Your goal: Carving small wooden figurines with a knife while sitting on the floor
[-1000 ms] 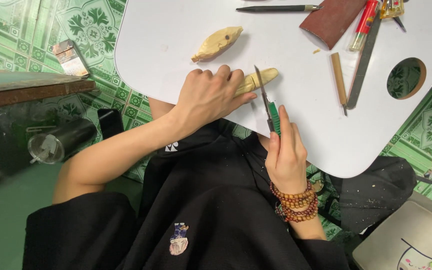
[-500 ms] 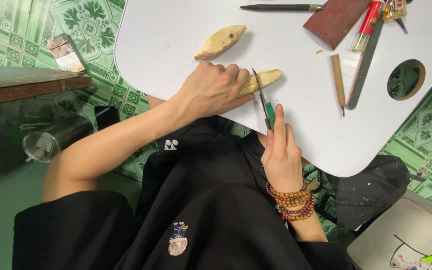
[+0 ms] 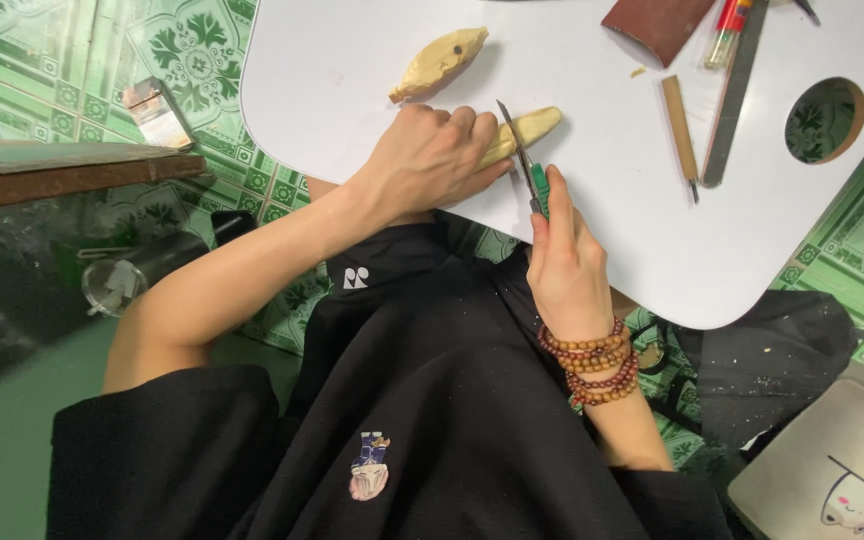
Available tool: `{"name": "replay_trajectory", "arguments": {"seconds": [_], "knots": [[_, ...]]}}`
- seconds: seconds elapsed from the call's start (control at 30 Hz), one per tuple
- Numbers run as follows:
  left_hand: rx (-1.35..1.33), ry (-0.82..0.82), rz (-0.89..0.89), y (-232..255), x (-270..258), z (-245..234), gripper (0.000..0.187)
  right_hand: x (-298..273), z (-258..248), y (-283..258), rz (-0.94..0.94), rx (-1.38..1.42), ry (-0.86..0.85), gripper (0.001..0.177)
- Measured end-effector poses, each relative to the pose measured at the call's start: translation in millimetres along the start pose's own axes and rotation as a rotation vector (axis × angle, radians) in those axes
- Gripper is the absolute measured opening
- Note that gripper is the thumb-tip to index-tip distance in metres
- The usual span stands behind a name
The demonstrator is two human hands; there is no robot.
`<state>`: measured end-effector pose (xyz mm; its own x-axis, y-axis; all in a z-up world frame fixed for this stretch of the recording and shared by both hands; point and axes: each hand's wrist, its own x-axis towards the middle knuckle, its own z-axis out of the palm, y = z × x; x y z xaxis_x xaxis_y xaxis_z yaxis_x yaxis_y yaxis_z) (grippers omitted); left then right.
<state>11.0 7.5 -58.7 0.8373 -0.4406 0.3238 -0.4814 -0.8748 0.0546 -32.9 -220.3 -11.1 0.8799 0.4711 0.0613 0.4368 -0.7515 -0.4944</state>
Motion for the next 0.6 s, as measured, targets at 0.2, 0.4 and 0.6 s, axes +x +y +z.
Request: {"name": "replay_trajectory", "arguments": {"seconds": [0.2, 0.4, 0.6], "knots": [[-0.079, -0.117, -0.015, -14, 7, 1, 0.062, 0, -26, -1, 0.084, 0.261, -0.136, 0.049], [-0.422, -0.056, -0.14, -3, 24, -24, 0.062, 9, -69, -26, 0.294, 0.384, -0.231, 0.05], [-0.267, 0.034, -0.314, 8, 44, -43, 0.062, 10, -78, -29, 0.294, 0.51, -0.199, 0.053]]}}
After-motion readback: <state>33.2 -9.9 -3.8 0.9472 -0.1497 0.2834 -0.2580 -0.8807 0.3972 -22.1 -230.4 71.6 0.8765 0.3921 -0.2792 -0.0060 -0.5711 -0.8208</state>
